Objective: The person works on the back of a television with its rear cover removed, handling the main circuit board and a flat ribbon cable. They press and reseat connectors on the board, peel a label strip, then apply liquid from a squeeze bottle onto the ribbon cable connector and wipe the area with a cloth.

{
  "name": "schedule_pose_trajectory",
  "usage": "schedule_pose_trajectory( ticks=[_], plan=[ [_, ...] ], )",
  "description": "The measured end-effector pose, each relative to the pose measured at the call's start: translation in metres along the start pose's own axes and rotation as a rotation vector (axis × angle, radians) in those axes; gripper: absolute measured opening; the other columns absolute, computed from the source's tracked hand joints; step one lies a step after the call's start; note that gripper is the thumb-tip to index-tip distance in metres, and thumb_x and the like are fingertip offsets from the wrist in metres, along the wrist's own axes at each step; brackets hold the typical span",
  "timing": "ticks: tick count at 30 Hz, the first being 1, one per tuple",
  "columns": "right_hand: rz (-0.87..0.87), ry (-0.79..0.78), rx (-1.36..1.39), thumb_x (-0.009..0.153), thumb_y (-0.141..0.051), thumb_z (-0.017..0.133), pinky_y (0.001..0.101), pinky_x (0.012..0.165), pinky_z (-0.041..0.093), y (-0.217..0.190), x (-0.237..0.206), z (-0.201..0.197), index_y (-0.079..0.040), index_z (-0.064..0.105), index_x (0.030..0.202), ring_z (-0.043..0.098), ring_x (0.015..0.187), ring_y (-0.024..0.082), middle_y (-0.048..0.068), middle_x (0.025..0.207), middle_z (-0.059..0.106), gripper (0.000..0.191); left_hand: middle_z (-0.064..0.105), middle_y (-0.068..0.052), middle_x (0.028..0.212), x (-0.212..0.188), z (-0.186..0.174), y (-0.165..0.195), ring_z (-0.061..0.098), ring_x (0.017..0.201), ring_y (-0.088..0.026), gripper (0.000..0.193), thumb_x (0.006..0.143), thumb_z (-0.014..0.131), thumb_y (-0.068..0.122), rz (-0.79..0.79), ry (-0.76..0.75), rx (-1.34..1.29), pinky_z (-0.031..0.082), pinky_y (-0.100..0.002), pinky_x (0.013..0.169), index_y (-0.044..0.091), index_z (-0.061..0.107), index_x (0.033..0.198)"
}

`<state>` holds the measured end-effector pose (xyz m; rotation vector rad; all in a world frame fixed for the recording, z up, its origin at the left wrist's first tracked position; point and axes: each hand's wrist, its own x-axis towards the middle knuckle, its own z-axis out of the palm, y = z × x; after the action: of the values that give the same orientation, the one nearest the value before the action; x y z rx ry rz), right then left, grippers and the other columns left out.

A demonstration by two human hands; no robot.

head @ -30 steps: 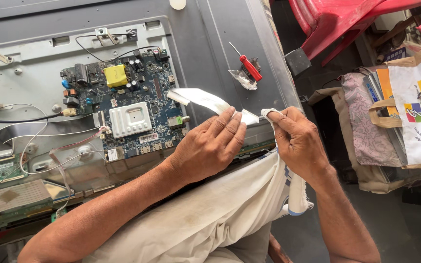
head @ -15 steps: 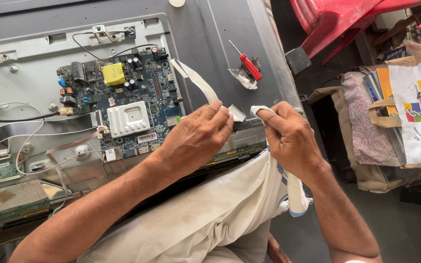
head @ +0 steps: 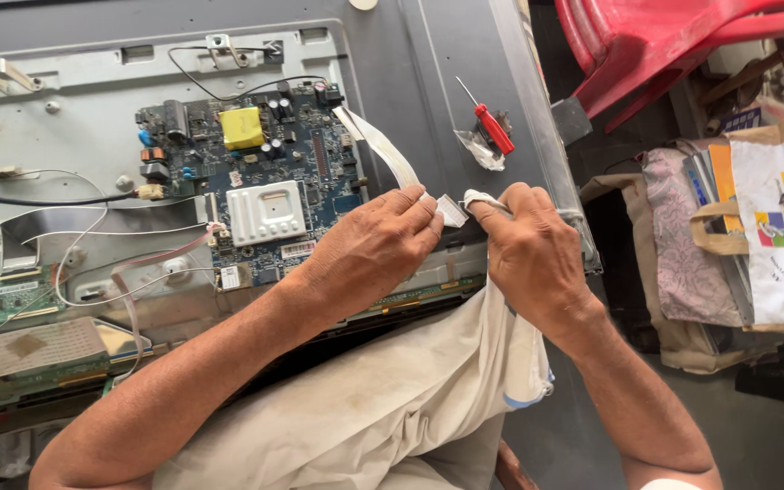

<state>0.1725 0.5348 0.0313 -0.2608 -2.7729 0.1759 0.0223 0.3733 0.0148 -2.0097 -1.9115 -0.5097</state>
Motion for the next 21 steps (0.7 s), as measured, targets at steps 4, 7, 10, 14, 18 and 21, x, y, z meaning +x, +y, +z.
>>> schedule_pose_trajectory(
  ticks=[4,7,10,14,18,21],
  plan=[
    [-0.055,0.003,0.034,0.085,0.003,0.064,0.0442,0.074,0.053,-0.006,0.003,0.003,-0.008,0.075,0.117,0.061,0.092,0.029,0.008,0.095,0.059,0.035,0.068,-0.014,0.113,-0.002,0.0,-0.001,0.063,0.113,-0.026,0.033,0.08,0.068,0.004,-0.027,-0.024,-0.075,0.053,-0.035,0.1,-0.006,0.07,0.111],
    [-0.063,-0.021,-0.019,0.083,0.003,0.064,0.0442,0.071,0.053,-0.007,0.006,0.006,-0.008,0.075,0.117,0.061,0.091,0.031,0.01,0.094,0.06,0.037,0.068,-0.014,0.111,-0.003,-0.001,-0.002,0.063,0.111,-0.026,0.032,0.082,0.067,0.003,-0.03,-0.022,-0.087,0.053,-0.035,0.1,-0.007,0.07,0.112],
    [-0.005,0.028,-0.036,0.086,0.003,0.063,0.0452,0.072,0.053,-0.004,-0.002,0.003,-0.008,0.074,0.118,0.063,0.09,0.032,0.011,0.091,0.059,0.036,0.067,-0.014,0.11,-0.001,-0.002,-0.002,0.063,0.112,-0.026,0.035,0.08,0.067,0.004,-0.018,0.019,-0.069,0.053,-0.035,0.1,-0.007,0.069,0.112],
    [0.182,-0.069,0.055,0.094,-0.005,0.062,0.0464,0.067,0.051,0.01,-0.045,-0.016,-0.004,0.072,0.113,0.065,0.079,0.036,0.016,0.09,0.06,0.022,0.069,-0.015,0.114,-0.002,-0.001,-0.002,0.063,0.116,-0.027,0.032,0.082,0.067,0.002,-0.033,-0.041,-0.078,0.052,-0.035,0.104,-0.006,0.069,0.113],
    [0.269,-0.415,0.227,0.086,-0.021,0.072,0.0412,0.066,0.056,0.033,-0.097,-0.032,-0.005,0.075,0.098,0.071,0.077,0.032,0.012,0.085,0.072,0.02,0.069,-0.019,0.119,-0.006,0.004,-0.002,0.062,0.122,-0.03,0.034,0.087,0.067,0.002,-0.052,-0.017,-0.075,0.05,-0.037,0.108,-0.007,0.069,0.12],
    [0.329,-0.471,0.162,0.085,-0.026,0.077,0.0399,0.067,0.056,0.05,-0.109,-0.035,-0.004,0.077,0.087,0.071,0.077,0.033,0.012,0.084,0.073,0.021,0.069,-0.02,0.122,-0.008,0.008,-0.001,0.061,0.125,-0.032,0.036,0.086,0.067,0.002,-0.052,0.028,-0.038,0.049,-0.038,0.11,-0.005,0.069,0.121]
  ],
)
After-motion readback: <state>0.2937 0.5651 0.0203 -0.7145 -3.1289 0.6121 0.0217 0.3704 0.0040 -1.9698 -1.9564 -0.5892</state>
